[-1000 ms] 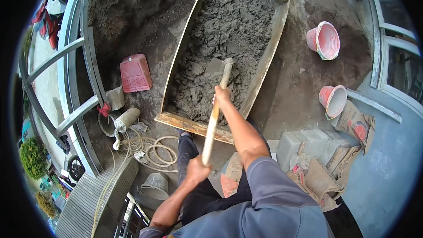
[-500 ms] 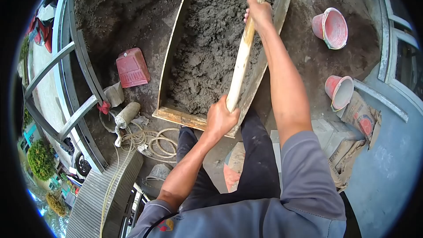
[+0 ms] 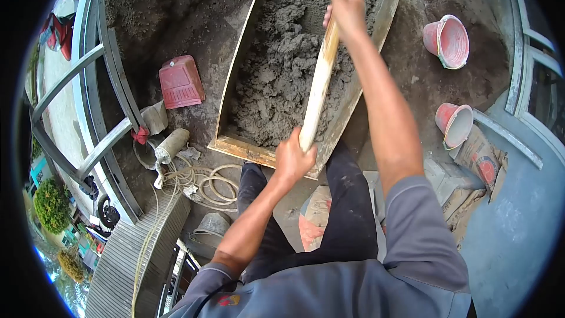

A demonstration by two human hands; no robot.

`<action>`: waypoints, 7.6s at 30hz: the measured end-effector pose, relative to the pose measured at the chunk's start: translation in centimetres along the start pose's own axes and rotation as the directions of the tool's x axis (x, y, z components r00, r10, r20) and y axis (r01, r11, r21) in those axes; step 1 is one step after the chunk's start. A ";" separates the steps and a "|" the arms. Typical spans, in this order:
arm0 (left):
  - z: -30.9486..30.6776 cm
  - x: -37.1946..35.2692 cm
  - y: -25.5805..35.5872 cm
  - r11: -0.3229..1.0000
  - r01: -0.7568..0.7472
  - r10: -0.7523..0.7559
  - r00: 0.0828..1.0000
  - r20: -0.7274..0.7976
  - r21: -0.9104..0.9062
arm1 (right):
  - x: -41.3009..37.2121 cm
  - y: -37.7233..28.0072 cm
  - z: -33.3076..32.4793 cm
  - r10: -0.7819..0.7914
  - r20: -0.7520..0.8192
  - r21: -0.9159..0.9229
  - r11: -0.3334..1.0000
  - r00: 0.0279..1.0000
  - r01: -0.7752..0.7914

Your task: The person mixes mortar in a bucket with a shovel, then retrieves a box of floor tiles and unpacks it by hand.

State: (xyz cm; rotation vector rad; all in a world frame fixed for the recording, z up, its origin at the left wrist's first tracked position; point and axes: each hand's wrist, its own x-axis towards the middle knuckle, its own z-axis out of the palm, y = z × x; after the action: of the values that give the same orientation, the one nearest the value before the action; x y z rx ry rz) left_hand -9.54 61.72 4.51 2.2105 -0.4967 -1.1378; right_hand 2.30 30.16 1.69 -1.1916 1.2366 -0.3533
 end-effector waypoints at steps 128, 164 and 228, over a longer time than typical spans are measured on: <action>-25.8 -19.1 -17.9 0.821 -0.129 -0.203 0.845 0.495 0.557 | -94.0 51.7 -19.9 0.761 -0.362 0.851 0.505 0.539 -0.141; 13.0 -33.2 5.5 0.042 -0.937 -0.482 0.284 0.829 0.346 | -107.2 50.2 11.0 0.992 -0.124 0.847 0.105 0.002 0.521; 38.8 -75.0 -22.5 -0.280 -0.959 -0.709 0.240 0.663 0.048 | -117.4 56.5 27.6 0.956 0.265 0.222 -0.188 0.126 0.957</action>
State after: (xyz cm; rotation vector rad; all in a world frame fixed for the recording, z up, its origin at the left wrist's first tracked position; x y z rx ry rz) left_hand -82.54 108.10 17.20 0.6610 -3.8740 -1.7330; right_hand -37.69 156.65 13.16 2.0259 1.1488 -1.8833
